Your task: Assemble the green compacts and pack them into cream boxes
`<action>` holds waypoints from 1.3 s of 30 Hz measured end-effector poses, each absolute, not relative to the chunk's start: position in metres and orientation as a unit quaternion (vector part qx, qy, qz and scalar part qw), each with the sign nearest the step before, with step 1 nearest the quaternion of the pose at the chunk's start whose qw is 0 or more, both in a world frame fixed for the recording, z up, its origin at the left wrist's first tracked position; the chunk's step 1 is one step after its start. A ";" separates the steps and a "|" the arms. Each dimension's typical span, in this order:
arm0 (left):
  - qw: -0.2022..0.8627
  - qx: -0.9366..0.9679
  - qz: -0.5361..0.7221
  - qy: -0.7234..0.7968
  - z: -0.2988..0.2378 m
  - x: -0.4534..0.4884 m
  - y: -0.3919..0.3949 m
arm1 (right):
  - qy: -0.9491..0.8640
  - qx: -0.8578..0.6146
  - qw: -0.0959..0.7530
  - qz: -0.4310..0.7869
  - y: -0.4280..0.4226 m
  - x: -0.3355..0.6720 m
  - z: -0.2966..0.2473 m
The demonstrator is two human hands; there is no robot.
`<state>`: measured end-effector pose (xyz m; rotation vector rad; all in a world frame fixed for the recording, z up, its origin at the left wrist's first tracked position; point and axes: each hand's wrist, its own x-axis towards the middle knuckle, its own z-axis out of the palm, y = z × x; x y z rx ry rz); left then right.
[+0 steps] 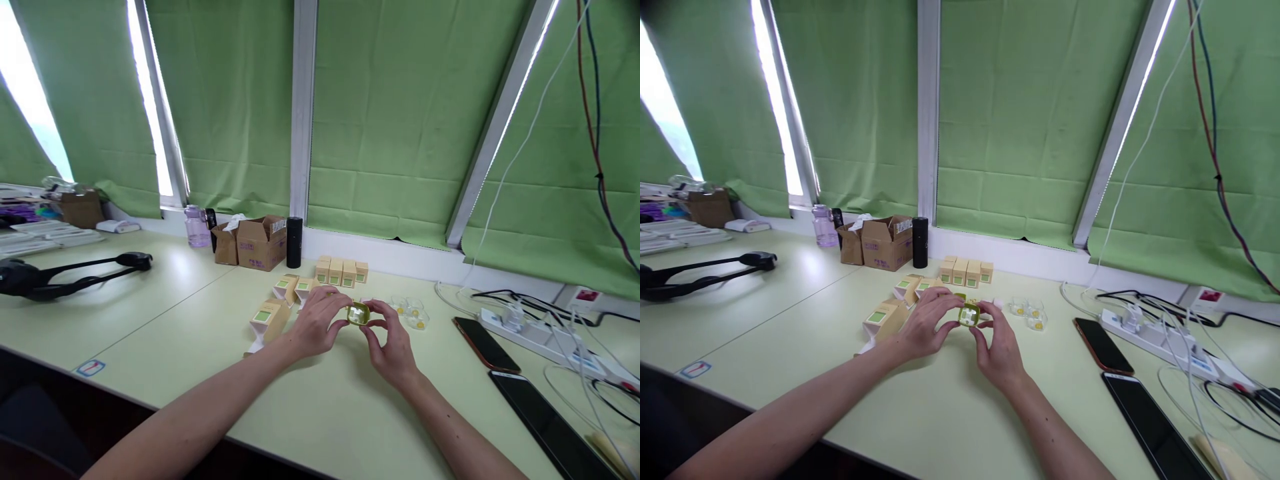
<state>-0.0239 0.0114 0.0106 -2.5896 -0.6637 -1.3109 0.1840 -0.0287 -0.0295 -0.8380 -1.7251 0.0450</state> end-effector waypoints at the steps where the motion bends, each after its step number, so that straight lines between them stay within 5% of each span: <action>1: 0.083 -0.867 -0.437 -0.225 0.010 -0.024 0.012 | -0.736 -0.359 0.573 0.018 -0.029 0.184 -0.030; 39: -0.107 -0.808 -0.488 -0.312 0.008 -0.017 0.016 | -0.738 -0.392 0.547 0.043 -0.028 0.183 -0.030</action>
